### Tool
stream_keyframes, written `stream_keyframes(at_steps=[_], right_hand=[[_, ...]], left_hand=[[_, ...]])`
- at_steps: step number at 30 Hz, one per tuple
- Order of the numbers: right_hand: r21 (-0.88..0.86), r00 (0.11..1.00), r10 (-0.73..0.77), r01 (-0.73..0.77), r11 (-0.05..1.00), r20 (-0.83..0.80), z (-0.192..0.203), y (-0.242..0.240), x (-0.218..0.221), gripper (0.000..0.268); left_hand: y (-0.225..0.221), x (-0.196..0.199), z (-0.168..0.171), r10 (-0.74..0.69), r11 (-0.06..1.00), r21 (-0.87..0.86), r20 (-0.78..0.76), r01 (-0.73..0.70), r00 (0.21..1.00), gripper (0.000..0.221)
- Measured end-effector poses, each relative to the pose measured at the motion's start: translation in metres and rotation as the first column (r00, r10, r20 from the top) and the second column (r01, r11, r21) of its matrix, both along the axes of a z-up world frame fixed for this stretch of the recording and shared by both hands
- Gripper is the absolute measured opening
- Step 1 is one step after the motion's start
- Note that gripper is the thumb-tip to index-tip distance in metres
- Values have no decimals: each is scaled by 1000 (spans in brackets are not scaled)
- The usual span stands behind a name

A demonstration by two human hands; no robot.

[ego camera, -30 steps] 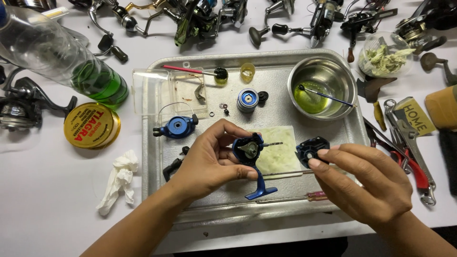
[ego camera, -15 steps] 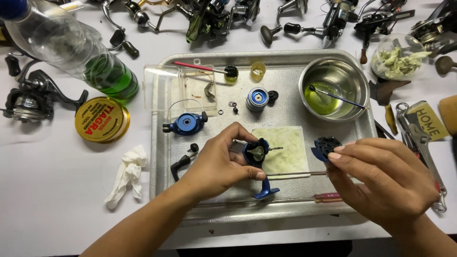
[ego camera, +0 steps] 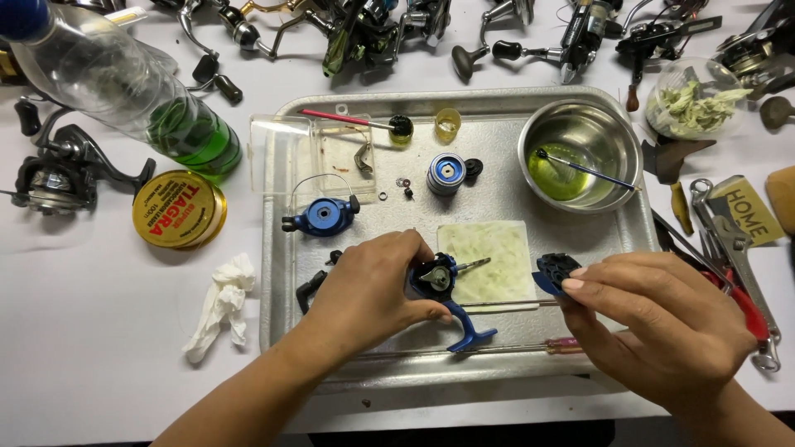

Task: Applying lubricant to internal fishing reel components and assembling the reel body.

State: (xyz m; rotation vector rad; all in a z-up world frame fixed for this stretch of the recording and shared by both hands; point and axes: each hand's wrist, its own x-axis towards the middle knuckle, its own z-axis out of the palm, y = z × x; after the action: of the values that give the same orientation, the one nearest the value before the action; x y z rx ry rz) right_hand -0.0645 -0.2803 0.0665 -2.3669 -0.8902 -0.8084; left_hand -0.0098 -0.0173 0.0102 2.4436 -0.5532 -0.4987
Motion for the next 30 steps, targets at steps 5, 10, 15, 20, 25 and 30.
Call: stream_keyframes(at_steps=[5, 10, 15, 20, 25, 30], right_hand=[[-29, 999, 33, -33, 999, 1, 3, 2, 2, 8], [-56, 998, 64, -63, 996, 11, 18, 13, 7, 8], [-113, 984, 167, -160, 981, 54, 35, 31, 19, 7], [-160, 932, 338, -316, 935, 133, 37, 55, 51, 13], [-170, 877, 437, -408, 897, 201, 28, 78, 90, 14], [-163, 849, 505, -482, 861, 157, 30, 92, 111, 13]], left_hand=[[2, -5, 4, -32, 999, 29, 120, 29, 992, 75], [8, -10, 16, 18, 1000, -11, 435, -14, 900, 86], [8, -12, 33, 80, 615, -785, -24, -68, 996, 30], [8, -8, 1, -275, 187, -935, -346, -303, 897, 51], [12, 3, -25, -280, -96, -875, -434, -474, 856, 51], [14, 10, -28, -219, -246, -792, -517, -559, 828, 49]])
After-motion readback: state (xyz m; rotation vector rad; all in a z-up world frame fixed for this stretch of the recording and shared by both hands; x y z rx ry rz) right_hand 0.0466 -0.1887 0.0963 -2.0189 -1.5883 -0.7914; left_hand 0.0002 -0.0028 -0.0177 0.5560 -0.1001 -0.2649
